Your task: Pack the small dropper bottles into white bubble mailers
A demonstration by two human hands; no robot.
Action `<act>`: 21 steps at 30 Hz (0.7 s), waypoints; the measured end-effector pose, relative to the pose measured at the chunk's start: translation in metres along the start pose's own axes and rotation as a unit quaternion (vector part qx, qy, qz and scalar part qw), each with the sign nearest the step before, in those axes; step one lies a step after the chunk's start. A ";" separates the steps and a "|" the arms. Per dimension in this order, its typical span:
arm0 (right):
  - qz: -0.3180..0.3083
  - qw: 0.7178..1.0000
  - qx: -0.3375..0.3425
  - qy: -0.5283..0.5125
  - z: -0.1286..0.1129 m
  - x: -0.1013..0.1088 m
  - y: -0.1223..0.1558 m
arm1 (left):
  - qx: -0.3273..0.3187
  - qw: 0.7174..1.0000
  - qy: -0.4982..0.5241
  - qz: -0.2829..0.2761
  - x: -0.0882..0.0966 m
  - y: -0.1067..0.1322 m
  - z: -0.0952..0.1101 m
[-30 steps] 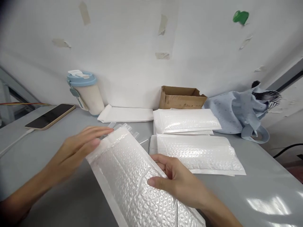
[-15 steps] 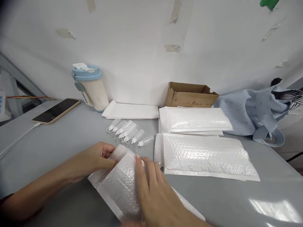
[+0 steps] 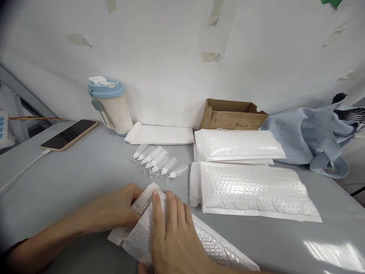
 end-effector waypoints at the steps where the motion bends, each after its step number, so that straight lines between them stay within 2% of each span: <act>1: 0.003 1.000 0.002 0.004 0.001 0.000 0.001 | 0.007 1.000 0.002 0.008 0.000 -0.001 -0.001; 5: 0.030 0.999 -0.009 -0.026 0.003 0.003 -0.001 | -0.045 0.996 0.062 -0.034 -0.005 -0.006 0.004; 8: 0.057 0.993 -0.039 -0.100 0.005 0.010 -0.007 | -0.068 0.996 0.056 -0.016 -0.003 -0.010 0.005; 11: 0.026 0.992 -0.043 -0.112 0.005 0.012 -0.013 | -0.073 0.996 0.060 -0.003 -0.002 -0.013 0.005; 16: -0.020 0.985 -0.074 -0.153 0.010 0.009 -0.014 | -0.098 0.993 0.064 -0.017 0.004 -0.015 0.006; 19: -0.032 0.974 -0.089 -0.206 0.014 0.009 -0.012 | -0.121 0.992 0.030 0.028 0.022 -0.018 0.005; 21: -0.033 0.968 -0.101 -0.229 0.016 0.009 -0.010 | -0.127 0.988 0.031 0.087 0.036 -0.018 0.003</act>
Point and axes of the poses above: each hand's wrist, its own y-axis away from the middle knuckle, its own x-axis out of the back of the hand, z = x × y, the point moved 5 cm from there along -y, towards the middle knuckle, and after that the axes turned 9 degrees about -x, right-handed, at the moved point
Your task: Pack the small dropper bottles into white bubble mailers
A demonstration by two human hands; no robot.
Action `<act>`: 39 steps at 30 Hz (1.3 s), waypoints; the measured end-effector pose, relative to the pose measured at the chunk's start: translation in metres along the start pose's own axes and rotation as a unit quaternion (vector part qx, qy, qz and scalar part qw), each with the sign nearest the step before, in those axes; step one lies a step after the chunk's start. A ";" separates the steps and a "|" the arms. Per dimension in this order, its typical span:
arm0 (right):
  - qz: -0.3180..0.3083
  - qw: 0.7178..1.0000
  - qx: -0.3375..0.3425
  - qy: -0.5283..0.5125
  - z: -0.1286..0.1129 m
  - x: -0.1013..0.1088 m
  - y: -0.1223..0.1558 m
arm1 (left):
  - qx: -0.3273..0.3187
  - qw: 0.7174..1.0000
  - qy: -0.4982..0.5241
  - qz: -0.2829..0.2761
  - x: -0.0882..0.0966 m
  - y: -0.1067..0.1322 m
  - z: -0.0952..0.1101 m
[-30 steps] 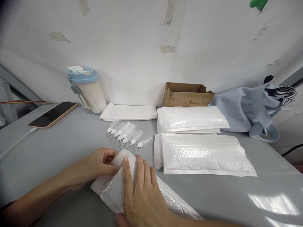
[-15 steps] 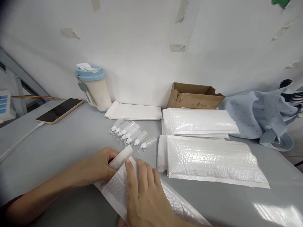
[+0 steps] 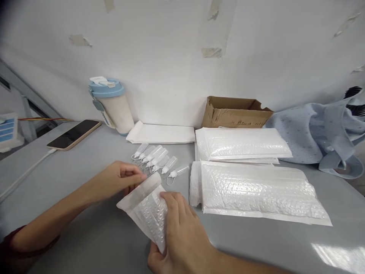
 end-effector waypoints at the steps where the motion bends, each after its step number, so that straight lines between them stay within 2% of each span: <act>1: 0.002 1.000 -0.006 -0.010 0.001 0.000 0.001 | -0.001 0.999 -0.004 0.031 0.006 -0.001 -0.001; 4: 0.016 0.999 -0.017 -0.029 0.004 0.000 0.004 | -0.007 0.995 -0.043 0.090 0.013 -0.002 -0.001; 9: 0.034 0.999 -0.001 -0.036 0.005 -0.003 0.005 | -0.036 0.985 -0.111 0.130 0.002 -0.006 0.001; 14: 0.028 0.999 0.002 -0.035 0.005 -0.005 0.005 | -0.037 0.984 -0.103 0.140 -0.001 -0.009 -0.002; 17: 0.018 0.999 -0.001 -0.038 0.005 -0.004 0.005 | -0.039 0.987 -0.079 0.138 0.009 -0.006 0.002; 21: -0.008 0.999 -0.028 -0.045 0.006 -0.003 0.004 | -0.092 0.984 -0.031 0.150 0.041 0.004 0.012; 23: -0.012 0.998 -0.034 -0.048 0.005 -0.002 0.003 | -0.134 0.985 -0.023 0.110 0.056 0.010 0.017; 25: -0.013 0.998 -0.034 -0.050 0.005 0.000 0.003 | -0.148 0.987 -0.050 0.045 0.066 0.014 0.018; 28: -0.014 0.998 -0.034 -0.051 0.004 0.001 0.002 | -0.142 0.984 -0.103 -0.033 0.066 0.017 0.019; 30: -0.013 0.998 -0.033 -0.050 0.004 0.000 0.001 | -0.141 0.979 -0.122 -0.084 0.052 0.016 0.021; 33: -0.009 0.998 -0.022 -0.054 0.002 -0.001 0.001 | -0.141 0.969 -0.105 -0.174 0.018 0.014 0.021; 35: -0.003 0.998 -0.018 -0.058 0.001 -0.001 0.002 | -0.130 0.968 -0.073 -0.204 0.002 0.012 0.019; 36: -0.003 0.998 -0.019 -0.058 0.001 -0.002 0.002 | -0.125 0.973 -0.065 -0.184 0.000 0.010 0.017; 37: -0.004 0.998 -0.021 -0.058 0.001 -0.002 0.002 | -0.119 0.981 -0.070 -0.134 0.004 0.007 0.015; 39: -0.010 0.998 -0.026 -0.059 0.001 -0.003 0.002 | -0.108 0.988 -0.108 0.022 0.021 0.001 0.011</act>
Point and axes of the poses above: each hand's wrist, its own y-axis away from the middle knuckle, its own x-axis out of the back of the hand, z = x × y, the point moved 5 cm from there along -y, towards the middle knuckle, and after that the axes turned 9 degrees about -x, right-handed, at the moved point
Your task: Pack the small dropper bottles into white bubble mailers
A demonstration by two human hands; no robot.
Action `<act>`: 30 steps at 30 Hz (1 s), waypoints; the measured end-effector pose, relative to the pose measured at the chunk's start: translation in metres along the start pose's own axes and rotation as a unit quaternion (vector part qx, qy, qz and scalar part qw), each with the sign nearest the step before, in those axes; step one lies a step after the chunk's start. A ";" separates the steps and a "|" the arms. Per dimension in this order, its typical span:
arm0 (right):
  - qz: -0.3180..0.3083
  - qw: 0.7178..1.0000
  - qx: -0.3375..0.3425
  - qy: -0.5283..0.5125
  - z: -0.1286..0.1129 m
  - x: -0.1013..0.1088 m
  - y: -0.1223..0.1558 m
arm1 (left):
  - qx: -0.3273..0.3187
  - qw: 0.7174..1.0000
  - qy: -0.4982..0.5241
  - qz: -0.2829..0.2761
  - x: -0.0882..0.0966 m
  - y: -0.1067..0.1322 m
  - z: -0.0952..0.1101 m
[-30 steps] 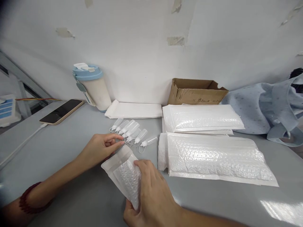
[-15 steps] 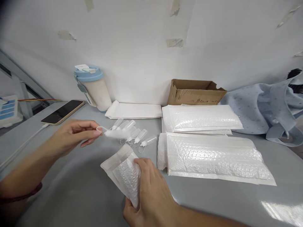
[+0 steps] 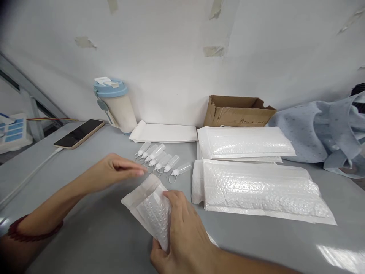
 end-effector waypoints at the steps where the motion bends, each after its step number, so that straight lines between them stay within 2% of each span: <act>1: -0.004 1.000 -0.001 -0.001 0.000 0.000 0.000 | 0.013 0.997 -0.031 0.070 0.008 -0.001 -0.004; 2: -0.006 1.000 -0.001 -0.002 0.001 -0.001 0.000 | 0.023 0.991 -0.058 0.121 0.014 -0.002 -0.008; 4: -0.009 1.000 0.003 -0.001 0.002 -0.002 0.000 | 0.030 0.982 -0.087 0.165 0.016 -0.005 -0.014; 10: -0.001 1.000 0.013 0.001 0.003 -0.003 0.002 | 0.013 0.981 -0.111 0.157 -0.003 -0.013 -0.022; 14: 0.002 1.000 0.015 0.003 0.002 -0.004 0.003 | 0.012 0.982 -0.096 0.160 -0.005 -0.013 -0.020; 17: 0.000 1.000 0.013 0.002 0.002 -0.003 0.002 | 0.017 0.982 -0.068 0.176 0.006 -0.009 -0.016; 21: -0.013 1.000 -0.001 -0.001 0.001 -0.001 0.000 | 0.014 0.982 -0.022 0.188 0.035 0.001 -0.010; 24: -0.016 1.000 -0.001 -0.002 0.000 0.000 0.000 | 0.000 0.989 0.036 0.145 0.055 0.009 -0.008; 26: -0.015 1.000 -0.004 -0.001 0.000 0.000 0.001 | 0.001 0.996 0.044 0.082 0.059 0.012 -0.006; 28: -0.009 1.000 -0.002 0.001 0.000 0.001 0.001 | 0.005 1.000 0.022 -0.010 0.052 0.013 -0.002; 30: -0.003 1.000 0.009 0.004 -0.001 0.001 0.000 | 0.006 0.995 0.008 -0.103 0.036 0.013 0.002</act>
Point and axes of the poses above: each hand's wrist, its own y-axis away from the middle knuckle, its own x-axis out of the back of the hand, z = x × y, the point moved 5 cm from there along -y, towards the middle knuckle, and after that the axes turned 9 degrees about -x, right-handed, at the moved point
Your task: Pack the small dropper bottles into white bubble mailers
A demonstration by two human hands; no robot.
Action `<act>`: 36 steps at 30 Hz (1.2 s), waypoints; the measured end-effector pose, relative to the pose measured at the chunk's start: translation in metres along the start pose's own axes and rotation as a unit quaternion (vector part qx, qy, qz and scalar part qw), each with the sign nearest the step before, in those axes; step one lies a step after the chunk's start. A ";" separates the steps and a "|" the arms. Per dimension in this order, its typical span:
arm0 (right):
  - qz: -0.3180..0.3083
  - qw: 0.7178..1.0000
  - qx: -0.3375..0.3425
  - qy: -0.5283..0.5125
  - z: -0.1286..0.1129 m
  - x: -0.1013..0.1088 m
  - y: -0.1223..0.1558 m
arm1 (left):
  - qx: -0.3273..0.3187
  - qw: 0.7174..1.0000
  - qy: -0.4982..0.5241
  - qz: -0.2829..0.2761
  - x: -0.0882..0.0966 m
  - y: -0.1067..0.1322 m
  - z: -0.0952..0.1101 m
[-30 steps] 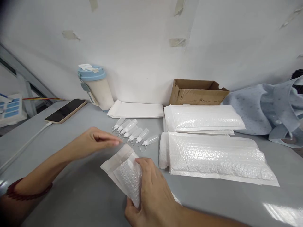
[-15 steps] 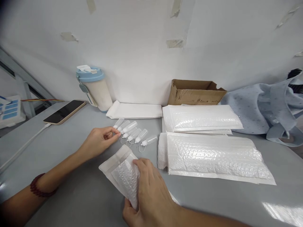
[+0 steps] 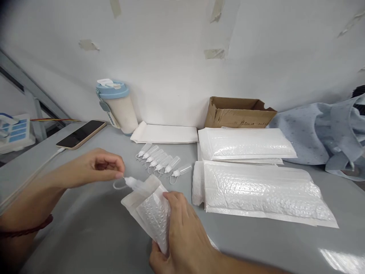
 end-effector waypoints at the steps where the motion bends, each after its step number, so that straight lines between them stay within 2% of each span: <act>1: 0.004 1.000 0.008 0.001 -0.001 0.000 0.000 | 0.000 0.999 0.001 -0.039 -0.010 -0.002 0.002; 3: 0.021 0.999 0.026 0.003 -0.003 0.000 0.000 | -0.004 0.995 0.019 -0.093 -0.031 -0.008 0.007; 5: 0.040 0.998 0.043 0.004 -0.004 -0.001 0.001 | -0.021 0.992 0.039 -0.119 -0.051 -0.012 0.012; 8: 0.056 0.996 0.066 0.004 -0.004 -0.004 0.004 | -0.083 0.990 0.009 -0.113 -0.072 -0.014 0.022; 12: 0.039 0.998 0.051 0.003 0.000 -0.007 0.005 | -0.143 0.983 -0.041 -0.104 -0.085 -0.008 0.036; 18: 0.023 0.999 0.048 0.009 -0.002 -0.006 0.006 | -0.134 0.980 0.036 -0.144 -0.086 -0.002 0.043; 20: 0.028 0.998 0.051 0.025 -0.002 -0.006 0.007 | -0.126 0.984 0.045 -0.119 -0.081 -0.005 0.040; 21: 0.028 0.998 0.051 0.035 -0.002 -0.007 0.008 | -0.117 0.989 0.044 -0.084 -0.076 -0.008 0.037; 24: 0.002 0.997 0.048 0.060 -0.001 -0.013 0.010 | -0.072 0.995 0.011 0.073 -0.063 -0.019 0.023; 26: -0.030 0.996 0.052 0.072 0.000 -0.018 0.013 | -0.063 0.988 -0.033 0.138 -0.062 -0.027 0.014; 31: -0.065 0.989 0.078 0.107 0.000 -0.025 0.021 | -0.096 0.980 -0.109 0.138 -0.081 -0.049 0.004; 36: -0.085 0.986 0.069 0.122 -0.001 -0.026 0.024 | -0.119 0.972 -0.151 0.134 -0.088 -0.056 0.006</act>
Point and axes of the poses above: each hand's wrist, its own y-axis away from the middle knuckle, its own x-axis out of the back of the hand, z = x × y, the point moved 5 cm from there along -y, towards the middle knuckle, and after that the axes turned 9 degrees about -x, right-handed, at the moved point
